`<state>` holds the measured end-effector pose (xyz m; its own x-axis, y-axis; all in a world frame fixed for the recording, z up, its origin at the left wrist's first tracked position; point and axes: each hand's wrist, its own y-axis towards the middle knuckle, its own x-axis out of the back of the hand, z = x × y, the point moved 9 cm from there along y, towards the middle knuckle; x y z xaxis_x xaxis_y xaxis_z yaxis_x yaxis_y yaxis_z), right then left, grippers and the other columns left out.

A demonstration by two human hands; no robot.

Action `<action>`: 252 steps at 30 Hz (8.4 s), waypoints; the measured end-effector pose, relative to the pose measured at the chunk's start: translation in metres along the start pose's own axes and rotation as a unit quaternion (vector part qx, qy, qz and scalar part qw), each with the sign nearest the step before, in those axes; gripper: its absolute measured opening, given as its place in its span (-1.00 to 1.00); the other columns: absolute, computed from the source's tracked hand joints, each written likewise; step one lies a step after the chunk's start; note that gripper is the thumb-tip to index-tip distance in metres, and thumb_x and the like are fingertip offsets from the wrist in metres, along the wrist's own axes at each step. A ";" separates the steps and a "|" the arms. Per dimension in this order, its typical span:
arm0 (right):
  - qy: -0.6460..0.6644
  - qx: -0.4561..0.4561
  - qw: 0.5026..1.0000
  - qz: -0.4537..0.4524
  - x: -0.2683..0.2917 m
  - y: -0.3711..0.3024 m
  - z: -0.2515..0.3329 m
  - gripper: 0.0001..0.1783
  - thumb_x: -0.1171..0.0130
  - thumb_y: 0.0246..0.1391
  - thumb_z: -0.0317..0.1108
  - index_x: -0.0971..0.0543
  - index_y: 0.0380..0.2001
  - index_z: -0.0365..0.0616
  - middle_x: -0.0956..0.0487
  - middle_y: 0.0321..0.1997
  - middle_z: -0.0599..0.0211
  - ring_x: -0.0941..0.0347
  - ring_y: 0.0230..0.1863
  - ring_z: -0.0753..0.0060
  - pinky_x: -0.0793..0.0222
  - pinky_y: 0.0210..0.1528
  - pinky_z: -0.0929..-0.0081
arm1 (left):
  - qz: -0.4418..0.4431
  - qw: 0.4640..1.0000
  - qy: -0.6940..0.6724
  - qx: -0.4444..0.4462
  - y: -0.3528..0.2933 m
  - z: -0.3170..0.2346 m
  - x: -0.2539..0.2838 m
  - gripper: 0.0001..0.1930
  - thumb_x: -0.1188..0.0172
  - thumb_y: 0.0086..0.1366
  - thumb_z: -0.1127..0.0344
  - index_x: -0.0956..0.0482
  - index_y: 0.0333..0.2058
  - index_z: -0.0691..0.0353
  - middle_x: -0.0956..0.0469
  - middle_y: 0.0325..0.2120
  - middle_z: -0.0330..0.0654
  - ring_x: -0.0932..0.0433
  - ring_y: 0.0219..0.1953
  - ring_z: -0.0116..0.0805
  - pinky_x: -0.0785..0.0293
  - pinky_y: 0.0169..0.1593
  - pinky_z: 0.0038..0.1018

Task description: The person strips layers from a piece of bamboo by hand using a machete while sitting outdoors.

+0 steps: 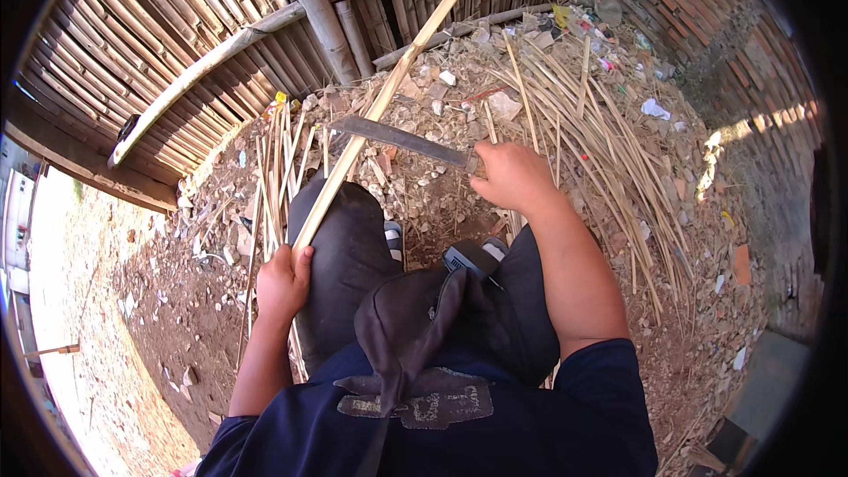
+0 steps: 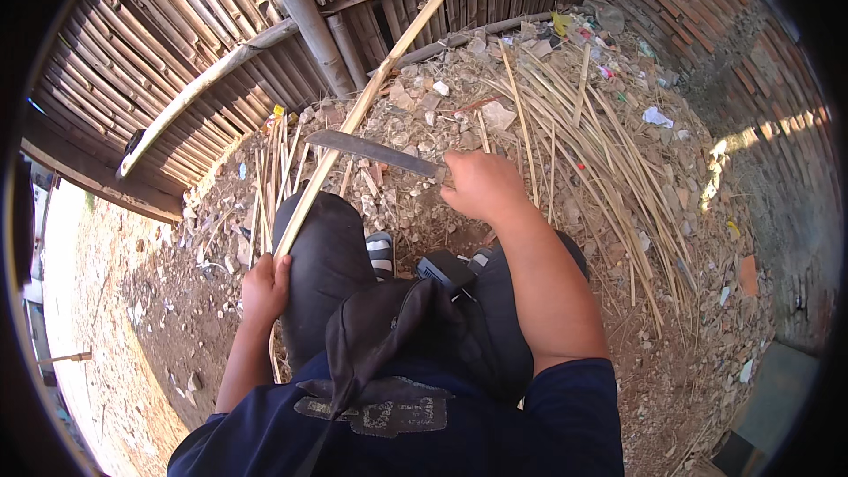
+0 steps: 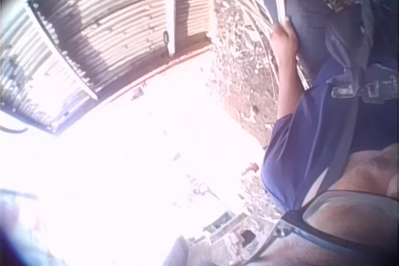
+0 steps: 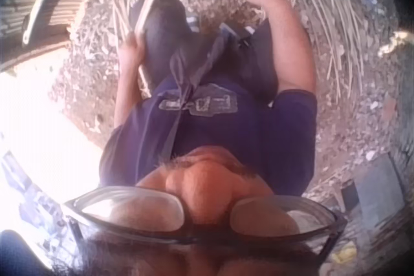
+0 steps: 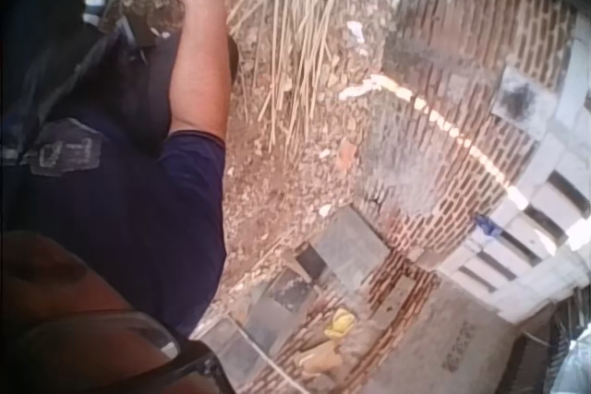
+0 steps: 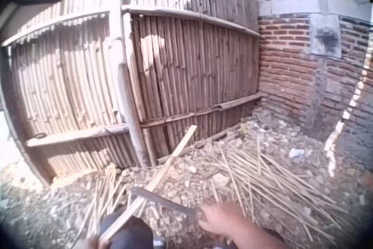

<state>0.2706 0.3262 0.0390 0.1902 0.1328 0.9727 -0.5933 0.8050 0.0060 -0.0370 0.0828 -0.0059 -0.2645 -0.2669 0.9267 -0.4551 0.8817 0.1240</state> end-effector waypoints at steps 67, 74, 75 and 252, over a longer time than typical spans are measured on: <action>0.100 -0.008 0.994 0.045 -0.030 0.013 -0.015 -0.65 -0.28 -0.06 -0.22 -0.66 -0.14 0.01 -0.69 -0.20 0.07 -0.62 -0.09 -0.07 -0.54 -0.03 0.01 | 0.034 0.997 -0.055 0.032 0.004 0.013 -0.008 -0.43 -0.14 0.43 -0.15 -0.42 -0.51 0.30 -0.52 -0.61 0.15 -0.54 -0.51 0.23 -0.44 -0.38 -0.03; 0.094 0.014 0.994 0.051 -0.028 0.012 -0.010 -0.56 -0.32 -0.10 -0.21 -0.66 -0.09 -0.05 -0.68 -0.19 0.01 -0.61 -0.09 -0.12 -0.53 -0.02 0.04 | 0.029 0.998 -0.057 0.027 0.003 0.014 -0.008 -0.44 -0.14 0.44 -0.13 -0.42 -0.52 0.30 -0.52 -0.62 0.15 -0.54 -0.52 0.23 -0.44 -0.39 -0.03; 0.090 0.008 0.993 0.070 -0.029 0.012 -0.010 -0.48 -0.36 -0.10 -0.19 -0.67 -0.01 -0.10 -0.68 -0.15 -0.03 -0.61 -0.08 -0.13 -0.53 0.00 0.08 | 0.032 0.997 -0.062 0.029 0.003 0.013 -0.007 -0.44 -0.14 0.44 -0.13 -0.42 -0.52 0.30 -0.52 -0.62 0.15 -0.54 -0.53 0.23 -0.44 -0.39 -0.03; 0.084 0.055 0.992 0.079 -0.052 0.013 0.005 -0.65 -0.36 -0.01 -0.06 -0.65 -0.23 -0.05 -0.66 -0.36 0.00 -0.62 -0.22 -0.14 -0.53 -0.15 -0.02 | 0.004 1.000 -0.008 0.023 0.002 0.006 0.003 -0.44 -0.15 0.40 -0.17 -0.45 -0.47 0.30 -0.55 -0.60 0.24 -0.59 -0.46 0.33 -0.48 -0.35 0.10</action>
<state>0.2491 0.3267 -0.0106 0.2102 0.3553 0.9108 -0.7056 0.7000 -0.1103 -0.0433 0.0815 -0.0052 -0.2823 -0.2663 0.9216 -0.4913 0.8653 0.0996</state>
